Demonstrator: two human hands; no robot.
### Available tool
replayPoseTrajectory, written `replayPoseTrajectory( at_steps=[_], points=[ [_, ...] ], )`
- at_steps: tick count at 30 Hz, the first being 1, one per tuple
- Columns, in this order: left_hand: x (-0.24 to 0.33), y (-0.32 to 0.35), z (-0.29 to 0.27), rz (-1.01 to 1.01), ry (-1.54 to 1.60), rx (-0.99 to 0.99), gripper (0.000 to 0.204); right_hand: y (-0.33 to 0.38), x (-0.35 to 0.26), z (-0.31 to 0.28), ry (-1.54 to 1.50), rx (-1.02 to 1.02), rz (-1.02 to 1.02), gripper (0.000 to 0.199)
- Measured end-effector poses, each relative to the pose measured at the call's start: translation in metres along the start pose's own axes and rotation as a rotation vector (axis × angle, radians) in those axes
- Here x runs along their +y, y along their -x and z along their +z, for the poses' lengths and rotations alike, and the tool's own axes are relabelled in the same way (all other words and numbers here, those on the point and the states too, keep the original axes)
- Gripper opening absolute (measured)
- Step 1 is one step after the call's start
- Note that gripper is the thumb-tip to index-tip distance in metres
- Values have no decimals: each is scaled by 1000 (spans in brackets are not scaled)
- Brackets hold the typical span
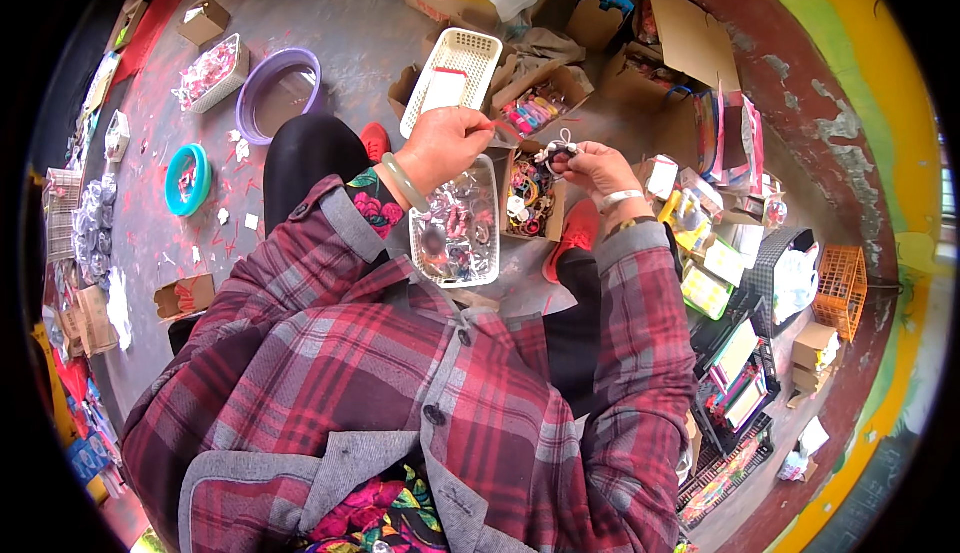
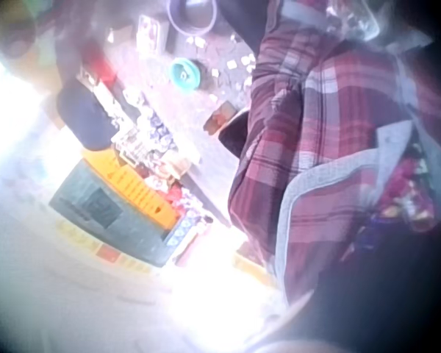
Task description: The person sits on the floor and sorts small hair accessories from a white basket into a clear plastic container. They pick up items one by one, examine them, and place them into the container.
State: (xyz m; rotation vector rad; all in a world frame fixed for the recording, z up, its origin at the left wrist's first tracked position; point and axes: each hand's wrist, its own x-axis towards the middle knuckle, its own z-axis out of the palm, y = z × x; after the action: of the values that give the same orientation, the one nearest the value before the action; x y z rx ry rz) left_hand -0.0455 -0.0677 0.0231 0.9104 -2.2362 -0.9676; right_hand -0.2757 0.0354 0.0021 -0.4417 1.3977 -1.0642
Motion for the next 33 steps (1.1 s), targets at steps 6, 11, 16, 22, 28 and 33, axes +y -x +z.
replayPoseTrajectory(
  at_steps=[6, 11, 16, 22, 28, 33],
  points=[
    [3, 0, 0, -18, -5, -25, 21, 20, -9, 4, -53, -62, -86, 12],
    [1, 1, 5, -15, -6, -19, 21, 17, -8, 3, -62, -72, -133, 14],
    [4, 3, 8, -32, 10, -41, 19, 26, -16, 17, 36, -25, -116, 20],
    [4, 2, 14, 10, 21, -48, 19, 8, 2, 12, 687, 225, -349, 27],
    [0, 2, 17, 21, 19, -45, 19, 4, 5, 12, 728, 250, -486, 26],
    [-1, 2, 18, 19, 27, -34, 19, 8, -7, 13, 429, 195, -305, 20]
  ],
)
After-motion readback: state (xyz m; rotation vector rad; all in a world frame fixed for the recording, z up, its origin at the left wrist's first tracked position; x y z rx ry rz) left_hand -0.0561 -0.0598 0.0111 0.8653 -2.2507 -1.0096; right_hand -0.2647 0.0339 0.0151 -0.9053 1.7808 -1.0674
